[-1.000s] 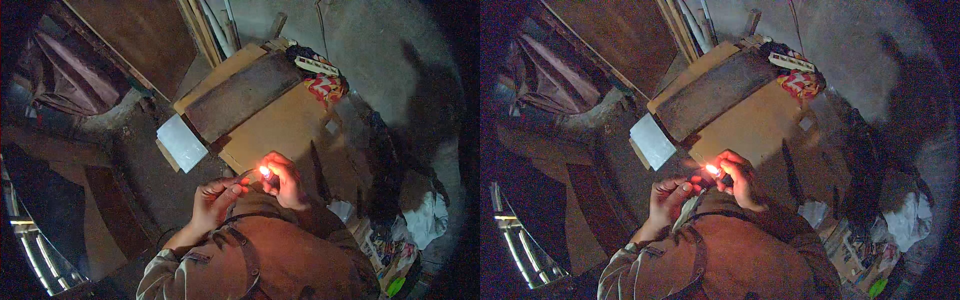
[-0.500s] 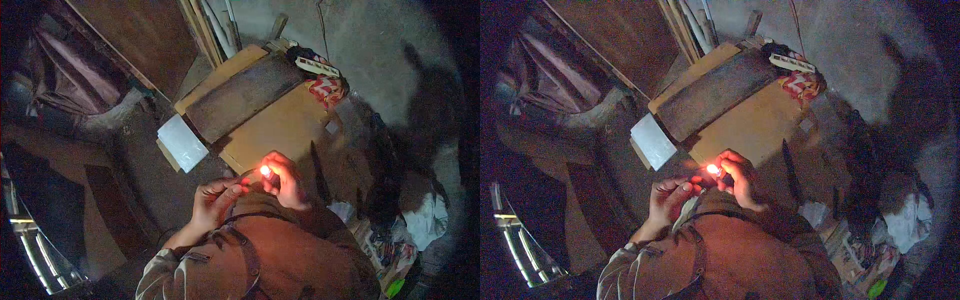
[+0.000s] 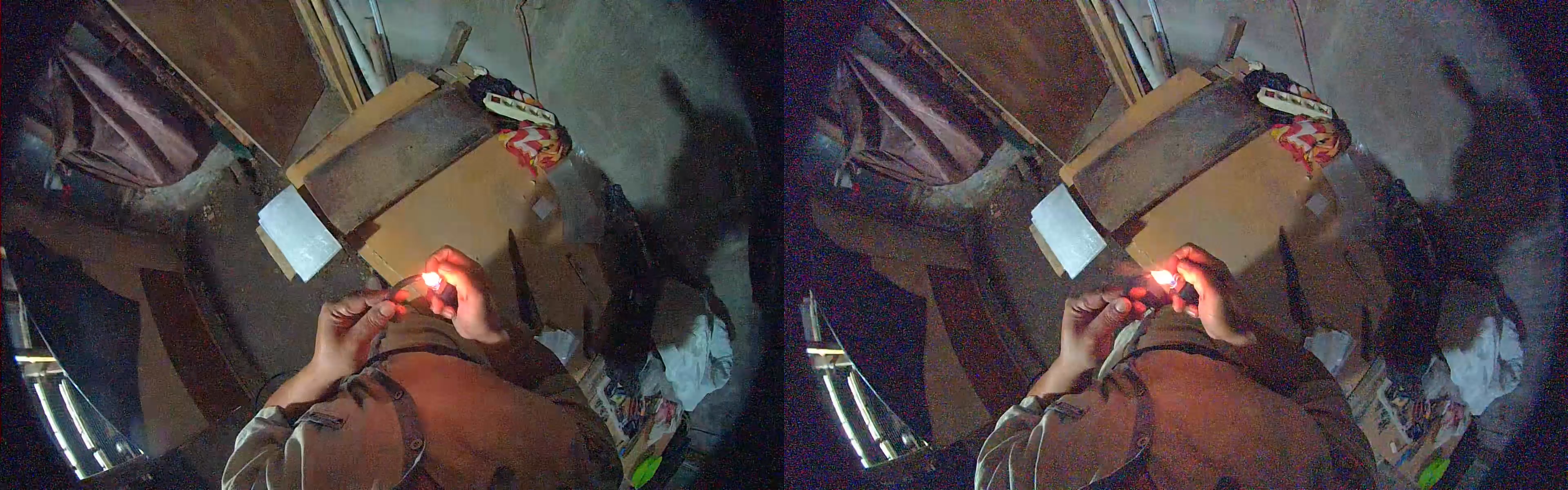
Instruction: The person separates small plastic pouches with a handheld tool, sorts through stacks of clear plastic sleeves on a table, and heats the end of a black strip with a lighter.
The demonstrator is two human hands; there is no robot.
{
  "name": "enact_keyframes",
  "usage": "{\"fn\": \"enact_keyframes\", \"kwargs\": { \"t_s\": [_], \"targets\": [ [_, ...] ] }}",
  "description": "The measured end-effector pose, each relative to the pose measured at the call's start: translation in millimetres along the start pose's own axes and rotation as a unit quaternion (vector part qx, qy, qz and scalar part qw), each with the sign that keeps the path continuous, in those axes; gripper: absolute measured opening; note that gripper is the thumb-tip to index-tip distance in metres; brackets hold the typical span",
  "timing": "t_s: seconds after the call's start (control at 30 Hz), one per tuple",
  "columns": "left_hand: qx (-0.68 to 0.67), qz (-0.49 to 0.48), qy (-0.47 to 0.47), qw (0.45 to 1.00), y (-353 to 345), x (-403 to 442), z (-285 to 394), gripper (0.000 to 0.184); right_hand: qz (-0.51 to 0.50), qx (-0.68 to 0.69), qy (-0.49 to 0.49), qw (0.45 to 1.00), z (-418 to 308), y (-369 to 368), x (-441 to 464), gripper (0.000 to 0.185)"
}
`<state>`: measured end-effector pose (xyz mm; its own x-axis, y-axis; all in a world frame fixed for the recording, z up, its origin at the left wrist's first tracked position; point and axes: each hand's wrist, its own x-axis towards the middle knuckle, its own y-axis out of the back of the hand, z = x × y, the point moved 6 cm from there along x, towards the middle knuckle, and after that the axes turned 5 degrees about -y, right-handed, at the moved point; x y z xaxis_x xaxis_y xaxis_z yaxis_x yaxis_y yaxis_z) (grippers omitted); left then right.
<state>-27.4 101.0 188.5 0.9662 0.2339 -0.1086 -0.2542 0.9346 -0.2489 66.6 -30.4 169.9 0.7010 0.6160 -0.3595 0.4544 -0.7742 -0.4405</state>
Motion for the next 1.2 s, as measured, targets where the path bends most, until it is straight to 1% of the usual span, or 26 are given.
{"fn": "enact_keyframes", "kwargs": {
  "t_s": [0.07,0.17,0.27,0.4,0.47,0.5,0.6,0.7,0.77,0.8,0.87,0.9,0.97,1.07,1.2],
  "targets": [
    [-0.026,0.004,0.025,0.999,-0.6,-0.7,-1.5,0.017,0.013,-0.019,-0.003,1.000,-1.2,0.3,-1.3,0.021],
    [-0.063,0.013,0.037,0.997,-0.1,-1.8,-4.8,0.018,0.010,-0.014,-0.007,1.000,0.1,1.2,-0.7,0.020],
    [-0.045,0.012,0.026,0.999,2.0,-1.9,-7.6,0.020,0.010,-0.013,-0.026,1.000,-2.8,-0.8,-1.4,0.019],
    [-0.051,0.020,0.015,0.998,-0.2,-1.2,-3.6,0.019,0.013,-0.022,-0.024,0.999,-0.2,1.3,0.0,0.018],
    [-0.058,0.019,0.045,0.997,-0.9,-1.7,-3.5,0.019,0.004,-0.021,-0.021,1.000,0.8,0.5,0.3,0.019],
    [-0.058,0.019,0.045,0.997,-0.6,-1.9,-4.3,0.019,0.004,-0.022,-0.021,1.000,1.2,0.1,0.2,0.019],
    [-0.047,0.032,0.036,0.998,1.7,-2.2,-7.4,0.018,0.004,-0.015,-0.013,1.000,1.8,-0.1,-0.2,0.019],
    [-0.063,0.030,0.021,0.997,0.7,-1.5,-8.0,0.018,-0.006,-0.027,-0.002,1.000,2.1,0.1,0.3,0.020],
    [-0.048,0.037,-0.005,0.998,-0.2,0.1,-5.8,0.017,0.000,-0.016,-0.007,1.000,2.8,0.0,0.7,0.021],
    [-0.048,0.038,-0.004,0.998,1.8,0.0,-5.0,0.017,0.000,-0.016,-0.008,1.000,2.9,0.2,0.8,0.021],
    [-0.019,0.014,0.044,0.999,4.5,-1.2,-8.4,0.017,0.018,-0.036,-0.025,0.999,4.9,2.8,1.0,0.021],
    [-0.019,0.014,0.044,0.999,4.1,-1.0,-8.9,0.017,0.018,-0.036,-0.025,0.999,4.1,2.1,0.7,0.021],
    [-0.020,0.013,0.016,1.000,3.1,0.0,-7.1,0.017,0.011,-0.020,-0.020,1.000,1.2,-1.0,0.0,0.021],
    [-0.047,0.017,0.034,0.998,3.9,-0.5,-9.5,0.018,0.009,-0.010,-0.016,1.000,3.7,1.1,1.2,0.021],
    [-0.046,0.002,0.036,0.998,1.1,1.2,-4.7,0.018,-0.010,-0.013,-0.013,1.000,2.5,0.1,2.0,0.021]
  ]
}}
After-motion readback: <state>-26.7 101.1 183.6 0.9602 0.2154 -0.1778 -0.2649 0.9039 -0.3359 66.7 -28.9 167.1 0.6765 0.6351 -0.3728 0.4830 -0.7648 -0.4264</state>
